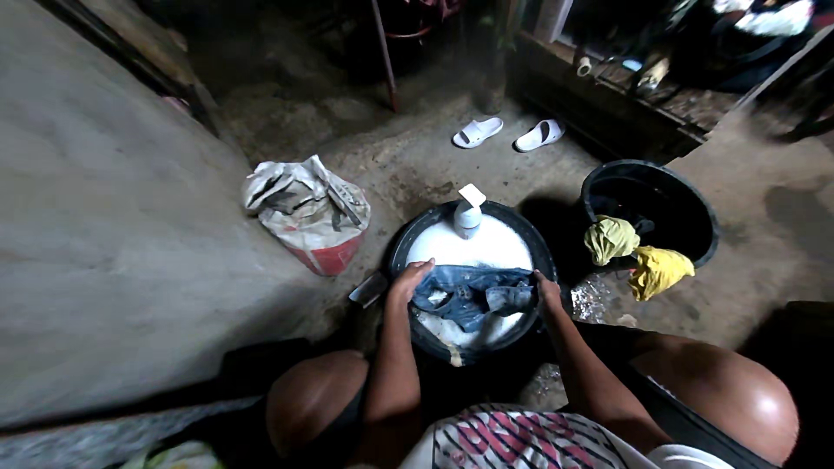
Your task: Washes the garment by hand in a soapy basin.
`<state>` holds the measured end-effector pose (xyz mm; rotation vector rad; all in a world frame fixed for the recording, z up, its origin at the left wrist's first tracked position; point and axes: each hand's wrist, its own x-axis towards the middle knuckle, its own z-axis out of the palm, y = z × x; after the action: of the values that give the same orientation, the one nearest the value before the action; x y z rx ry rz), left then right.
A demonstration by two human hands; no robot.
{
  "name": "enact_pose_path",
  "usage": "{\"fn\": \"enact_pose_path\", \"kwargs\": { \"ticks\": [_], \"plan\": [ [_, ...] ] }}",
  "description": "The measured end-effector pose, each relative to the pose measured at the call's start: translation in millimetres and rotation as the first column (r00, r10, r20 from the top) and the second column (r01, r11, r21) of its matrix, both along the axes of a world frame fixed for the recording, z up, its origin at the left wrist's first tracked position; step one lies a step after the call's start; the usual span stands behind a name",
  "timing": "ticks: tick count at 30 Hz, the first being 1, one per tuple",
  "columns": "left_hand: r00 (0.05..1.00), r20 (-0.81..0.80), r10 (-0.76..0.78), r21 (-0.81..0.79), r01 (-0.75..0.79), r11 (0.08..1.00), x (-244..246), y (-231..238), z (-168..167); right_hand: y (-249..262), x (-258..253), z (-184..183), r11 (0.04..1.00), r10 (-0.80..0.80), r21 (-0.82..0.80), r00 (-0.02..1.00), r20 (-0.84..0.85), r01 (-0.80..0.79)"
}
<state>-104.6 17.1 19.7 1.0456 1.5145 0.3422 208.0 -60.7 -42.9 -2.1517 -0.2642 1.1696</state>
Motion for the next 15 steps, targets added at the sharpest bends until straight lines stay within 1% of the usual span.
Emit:
{"fn": "enact_pose_path", "kwargs": {
  "ticks": [1, 2, 3, 4, 5, 6, 7, 9, 11, 12, 14, 15],
  "plan": [
    [1.0, -0.026, -0.015, 0.0, 0.015, 1.0, 0, 0, -5, 1, 0, 0, 0.993, 0.113, -0.051, 0.992, 0.048, -0.111],
    [0.997, -0.067, -0.033, 0.001, 0.033, 0.999, 1, 0, -14, 2, 1, 0, 0.955, 0.278, -0.138, 0.954, 0.109, -0.262],
    [0.991, -0.117, -0.056, -0.001, 0.057, 0.998, 2, -1, -24, 5, 0, -1, 0.878, 0.456, -0.246, 0.874, 0.167, -0.411],
    [0.983, -0.167, -0.08, -0.01, 0.08, 0.997, 3, -3, -34, 8, -1, -3, 0.794, 0.589, -0.328, 0.78, 0.211, -0.511],
    [0.972, -0.211, -0.108, -0.022, 0.106, 0.994, 2, -5, -43, 11, -4, -8, 0.741, 0.663, -0.355, 0.706, 0.249, -0.57],
    [0.961, -0.238, -0.137, -0.036, 0.132, 0.991, 2, -6, -50, 14, -6, -15, 0.728, 0.684, -0.332, 0.668, 0.295, -0.599],
    [0.957, -0.244, -0.157, -0.041, 0.152, 0.988, 0, -8, -56, 18, -9, -20, 0.728, 0.686, -0.292, 0.65, 0.328, -0.621],
    [0.96, -0.218, -0.173, -0.06, 0.164, 0.985, -4, -11, -64, 25, -11, -29, 0.711, 0.697, -0.24, 0.621, 0.358, -0.66],
    [0.961, -0.2, -0.189, -0.079, 0.177, 0.981, -6, -12, -65, 35, -11, -40, 0.694, 0.711, -0.235, 0.594, 0.377, -0.681],
    [0.958, -0.196, -0.208, -0.092, 0.193, 0.977, -6, -12, -65, 39, -10, -49, 0.693, 0.715, -0.243, 0.601, 0.358, -0.679],
    [0.95, -0.197, -0.244, -0.108, 0.227, 0.968, -3, -13, -64, 47, -9, -64, 0.684, 0.729, -0.264, 0.63, 0.267, -0.68],
    [0.944, -0.204, -0.258, -0.112, 0.24, 0.964, -2, -13, -64, 50, -8, -74, 0.665, 0.746, -0.268, 0.631, 0.212, -0.697]
  ]
}}
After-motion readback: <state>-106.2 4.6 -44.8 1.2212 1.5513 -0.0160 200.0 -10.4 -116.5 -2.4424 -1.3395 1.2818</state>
